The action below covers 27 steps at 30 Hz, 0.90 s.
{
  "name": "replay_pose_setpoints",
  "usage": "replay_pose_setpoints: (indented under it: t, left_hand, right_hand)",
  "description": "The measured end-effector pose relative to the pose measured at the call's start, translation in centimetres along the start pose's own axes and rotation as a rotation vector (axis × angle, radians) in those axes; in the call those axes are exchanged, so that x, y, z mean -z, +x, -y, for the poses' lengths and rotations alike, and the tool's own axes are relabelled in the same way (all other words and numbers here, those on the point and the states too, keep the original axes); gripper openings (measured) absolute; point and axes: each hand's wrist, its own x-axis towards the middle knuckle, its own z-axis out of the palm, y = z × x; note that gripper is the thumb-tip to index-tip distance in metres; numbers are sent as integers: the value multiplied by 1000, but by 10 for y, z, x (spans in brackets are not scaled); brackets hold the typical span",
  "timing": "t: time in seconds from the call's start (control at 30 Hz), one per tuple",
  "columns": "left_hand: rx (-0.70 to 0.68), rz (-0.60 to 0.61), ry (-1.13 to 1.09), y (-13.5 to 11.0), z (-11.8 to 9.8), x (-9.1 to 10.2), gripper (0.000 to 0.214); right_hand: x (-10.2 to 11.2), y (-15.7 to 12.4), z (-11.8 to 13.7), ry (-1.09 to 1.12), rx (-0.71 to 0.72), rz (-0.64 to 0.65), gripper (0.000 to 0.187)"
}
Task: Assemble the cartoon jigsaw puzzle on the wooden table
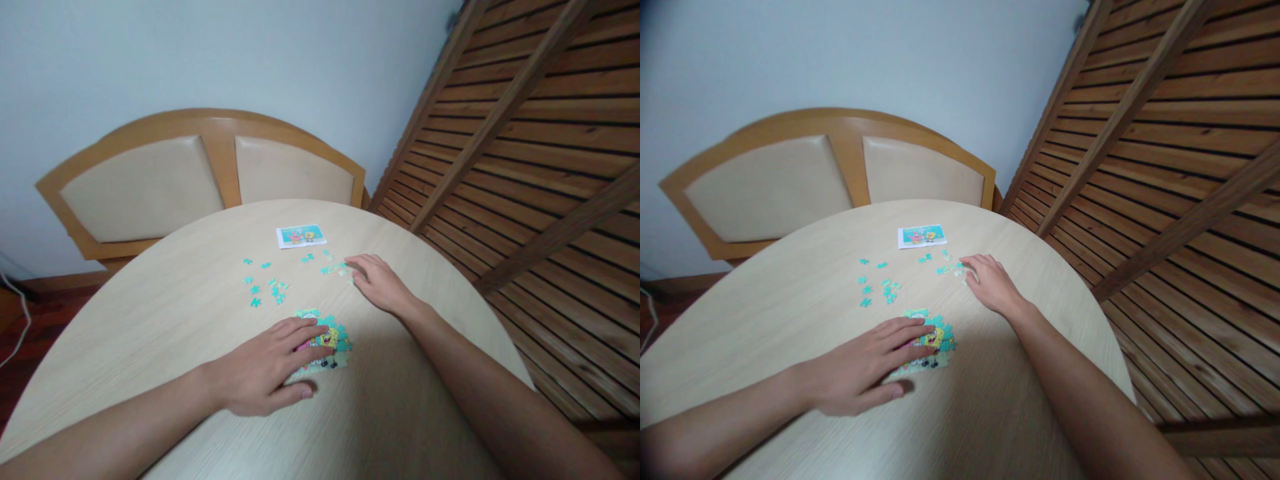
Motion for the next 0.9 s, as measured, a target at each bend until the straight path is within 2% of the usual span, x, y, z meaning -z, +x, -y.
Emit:
replay_pose_setpoints:
  t: [0.17, 0.4, 0.53, 0.73, 0.9]
  left_hand:
    - [6, 49, 28, -2, 1, -1, 57]
    - [2, 40, 12, -2, 1, -1, 55]
    - [-5, 25, -2, -1, 1, 0, 54]
    - [-9, 5, -7, -1, 0, 0, 54]
    - [17, 0, -5, -2, 1, -2, 54]
  right_hand:
    - [-11, 0, 10, 26, 56, 75, 49]
    - [-17, 5, 8, 20, 13, 160, 83]
    - [-18, 6, 7, 45, 33, 171, 86]
    - [-19, 7, 1, 83, 16, 80, 88]
    - [-10, 3, -18, 250, 93, 99, 87]
